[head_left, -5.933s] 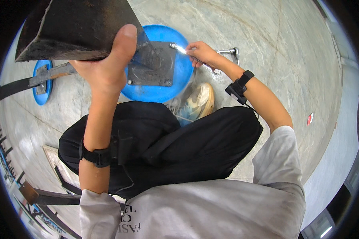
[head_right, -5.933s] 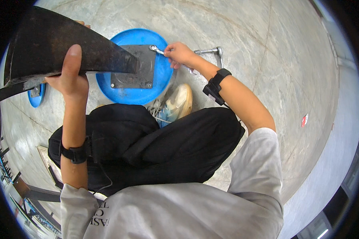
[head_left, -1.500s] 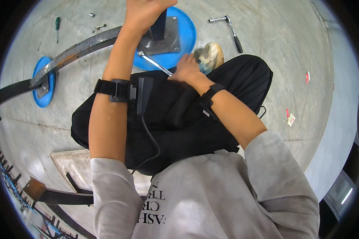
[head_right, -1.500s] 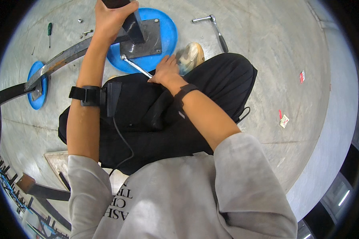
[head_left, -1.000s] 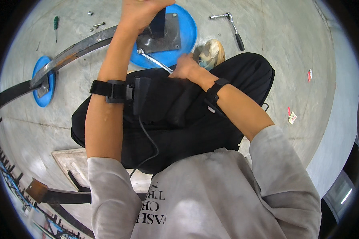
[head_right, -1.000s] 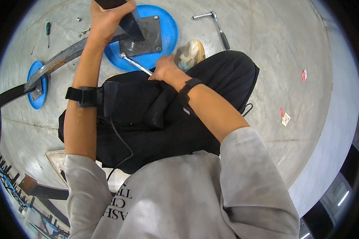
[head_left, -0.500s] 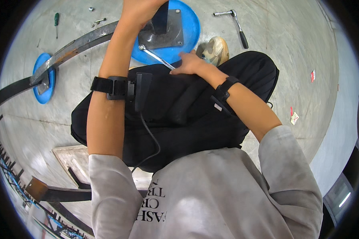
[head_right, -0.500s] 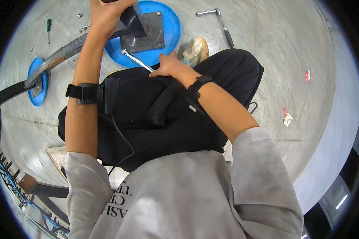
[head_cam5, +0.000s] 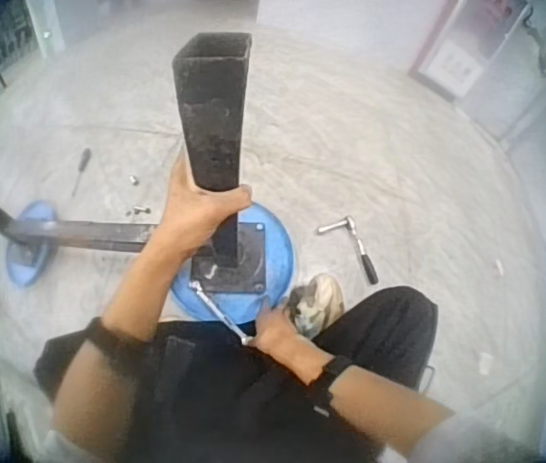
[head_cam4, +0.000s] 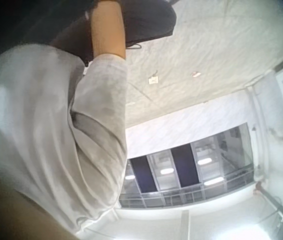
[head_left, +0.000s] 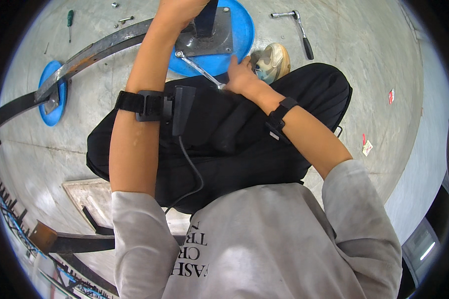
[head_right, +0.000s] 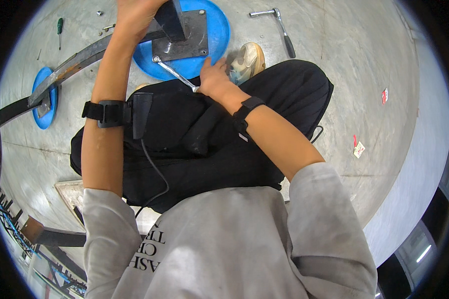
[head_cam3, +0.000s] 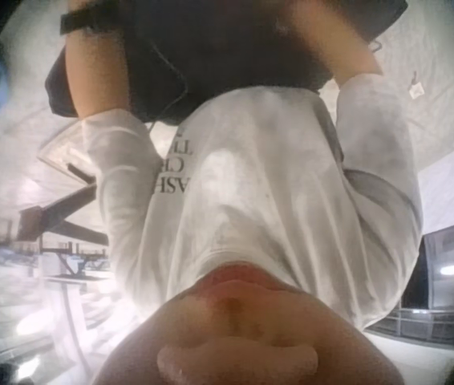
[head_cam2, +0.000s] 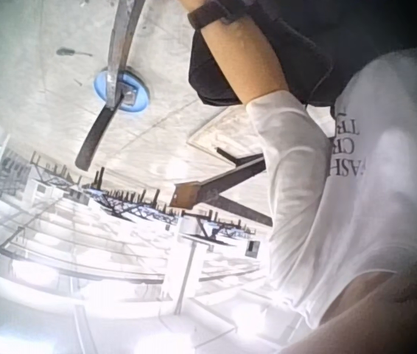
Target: The person bolts a vertical metal post onto a blue circular base using a wrench and a socket wrench, inserting and tightening several bolts.
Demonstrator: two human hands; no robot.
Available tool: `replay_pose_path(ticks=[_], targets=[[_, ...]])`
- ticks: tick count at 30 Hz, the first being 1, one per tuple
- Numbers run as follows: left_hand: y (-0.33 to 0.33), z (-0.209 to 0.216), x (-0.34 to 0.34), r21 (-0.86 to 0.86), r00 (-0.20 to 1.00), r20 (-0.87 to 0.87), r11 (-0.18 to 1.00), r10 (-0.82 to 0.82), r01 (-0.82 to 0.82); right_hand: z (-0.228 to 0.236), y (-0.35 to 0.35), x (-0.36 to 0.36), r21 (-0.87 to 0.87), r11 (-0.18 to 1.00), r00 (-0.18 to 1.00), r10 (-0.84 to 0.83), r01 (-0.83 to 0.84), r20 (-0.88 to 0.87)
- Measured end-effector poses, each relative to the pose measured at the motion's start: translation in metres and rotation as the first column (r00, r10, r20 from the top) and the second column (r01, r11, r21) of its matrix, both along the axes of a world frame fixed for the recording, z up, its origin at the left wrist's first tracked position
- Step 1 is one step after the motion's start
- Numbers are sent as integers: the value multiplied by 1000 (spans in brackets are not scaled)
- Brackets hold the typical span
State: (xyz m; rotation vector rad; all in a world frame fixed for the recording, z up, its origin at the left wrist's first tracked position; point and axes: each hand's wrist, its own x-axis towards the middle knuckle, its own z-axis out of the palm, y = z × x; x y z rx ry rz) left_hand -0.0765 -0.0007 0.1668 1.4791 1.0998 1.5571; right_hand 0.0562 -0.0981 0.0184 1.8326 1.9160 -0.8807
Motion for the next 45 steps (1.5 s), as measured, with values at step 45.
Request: replay_pose_path(ticks=[45], targets=[[9, -19, 8, 102, 992, 54, 988, 110, -115, 1, -26, -43, 408, 893, 945, -53, 189, -322]])
